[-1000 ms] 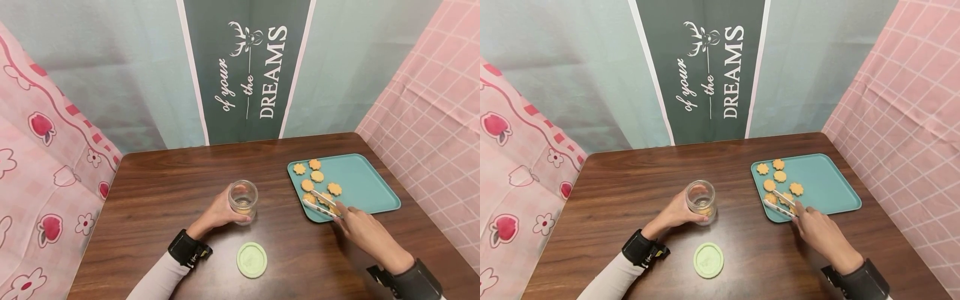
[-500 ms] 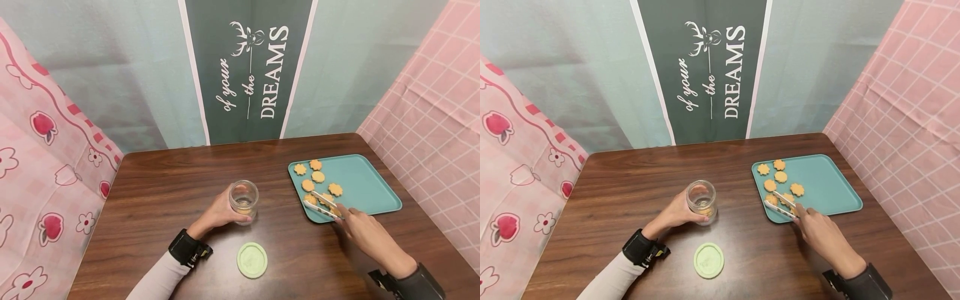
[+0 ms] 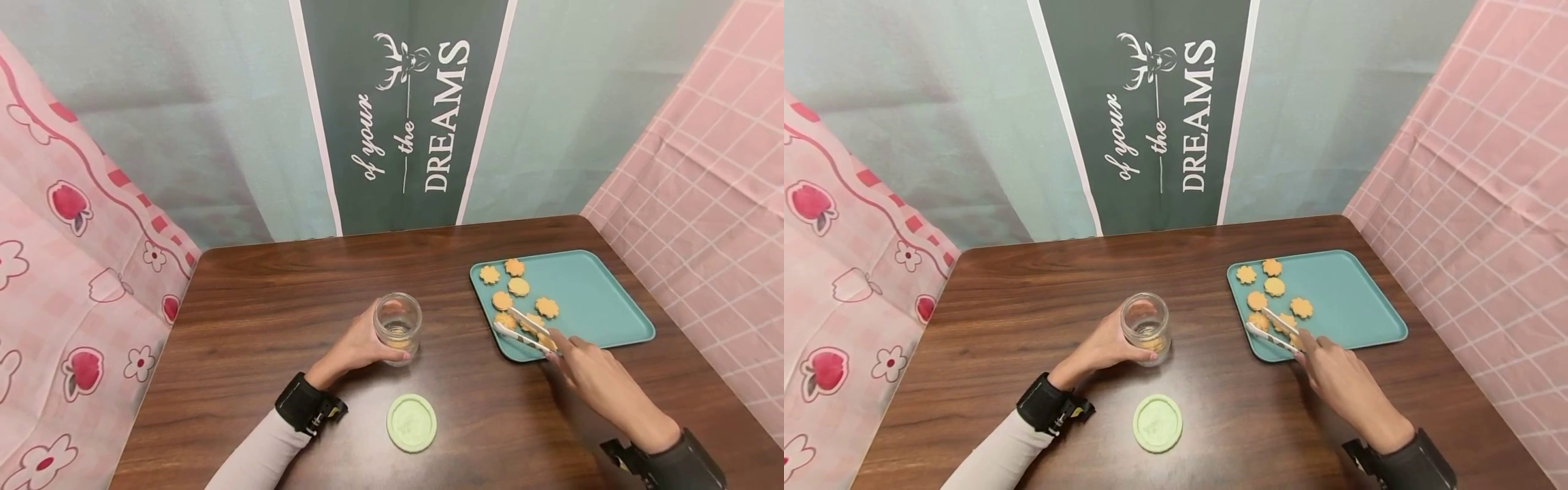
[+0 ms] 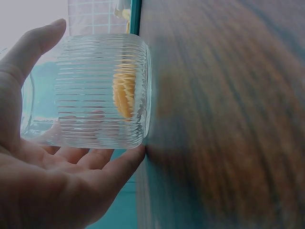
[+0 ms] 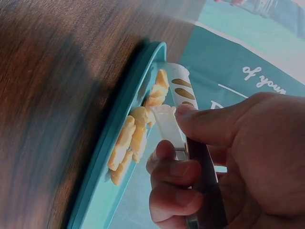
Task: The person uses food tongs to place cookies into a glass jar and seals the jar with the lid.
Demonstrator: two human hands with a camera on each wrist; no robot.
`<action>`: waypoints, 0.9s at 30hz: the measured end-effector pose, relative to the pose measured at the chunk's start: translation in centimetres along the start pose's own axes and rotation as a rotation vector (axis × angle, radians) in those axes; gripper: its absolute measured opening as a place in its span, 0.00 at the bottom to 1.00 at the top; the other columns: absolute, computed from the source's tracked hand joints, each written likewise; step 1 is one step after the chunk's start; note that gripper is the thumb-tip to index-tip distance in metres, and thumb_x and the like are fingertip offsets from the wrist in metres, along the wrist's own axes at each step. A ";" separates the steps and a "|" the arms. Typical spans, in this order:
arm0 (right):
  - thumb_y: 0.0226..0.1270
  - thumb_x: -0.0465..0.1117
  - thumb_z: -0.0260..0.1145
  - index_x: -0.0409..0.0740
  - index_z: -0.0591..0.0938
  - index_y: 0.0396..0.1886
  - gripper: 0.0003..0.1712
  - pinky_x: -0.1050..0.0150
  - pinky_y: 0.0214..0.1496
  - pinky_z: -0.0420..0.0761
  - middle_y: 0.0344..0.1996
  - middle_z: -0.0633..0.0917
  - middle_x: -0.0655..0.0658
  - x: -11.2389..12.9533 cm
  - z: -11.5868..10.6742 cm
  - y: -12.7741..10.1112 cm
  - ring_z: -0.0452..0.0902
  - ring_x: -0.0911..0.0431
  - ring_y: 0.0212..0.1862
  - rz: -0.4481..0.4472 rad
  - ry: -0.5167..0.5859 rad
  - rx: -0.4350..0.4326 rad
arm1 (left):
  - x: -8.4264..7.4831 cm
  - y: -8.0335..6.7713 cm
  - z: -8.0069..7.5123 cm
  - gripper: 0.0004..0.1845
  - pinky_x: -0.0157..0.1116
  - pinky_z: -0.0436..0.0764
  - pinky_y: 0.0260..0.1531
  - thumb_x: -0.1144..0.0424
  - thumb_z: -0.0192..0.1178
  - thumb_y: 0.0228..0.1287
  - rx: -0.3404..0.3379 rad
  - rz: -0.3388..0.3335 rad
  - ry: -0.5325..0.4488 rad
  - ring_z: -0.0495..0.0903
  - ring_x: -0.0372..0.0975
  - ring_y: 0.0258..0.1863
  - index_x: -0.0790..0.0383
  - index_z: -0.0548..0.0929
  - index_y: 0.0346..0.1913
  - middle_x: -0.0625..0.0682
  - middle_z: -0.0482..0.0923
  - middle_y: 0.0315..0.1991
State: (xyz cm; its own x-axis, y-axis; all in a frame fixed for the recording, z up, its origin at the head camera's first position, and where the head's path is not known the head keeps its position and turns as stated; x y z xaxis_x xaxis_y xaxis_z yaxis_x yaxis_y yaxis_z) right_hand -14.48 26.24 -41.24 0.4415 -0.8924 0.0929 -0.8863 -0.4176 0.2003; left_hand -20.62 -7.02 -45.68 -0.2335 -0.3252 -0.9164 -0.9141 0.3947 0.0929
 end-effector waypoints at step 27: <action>0.59 0.27 0.76 0.29 0.77 0.56 0.26 0.59 0.16 0.68 0.23 0.78 0.44 0.4 -1.4 -0.1 0.72 0.53 0.19 -0.059 0.007 -0.134 | 0.0 0.0 -0.1 0.48 0.54 0.76 0.66 0.60 0.89 0.40 -0.001 0.001 -0.005 0.81 0.51 0.61 0.60 0.75 0.67 0.56 0.83 0.60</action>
State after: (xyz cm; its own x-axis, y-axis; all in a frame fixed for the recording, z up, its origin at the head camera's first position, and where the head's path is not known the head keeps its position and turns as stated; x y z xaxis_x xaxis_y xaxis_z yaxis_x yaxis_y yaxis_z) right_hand -14.01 26.21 -39.92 0.4934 -0.8658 0.0836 -0.8325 -0.4422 0.3337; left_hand -20.62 -7.10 -45.69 -0.2322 -0.3203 -0.9184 -0.9142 0.3942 0.0937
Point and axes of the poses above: each hand's wrist, its own y-axis towards the middle knuckle, its own z-axis out of the palm, x = y × z, the point moved 10 cm from there along y, towards the middle knuckle
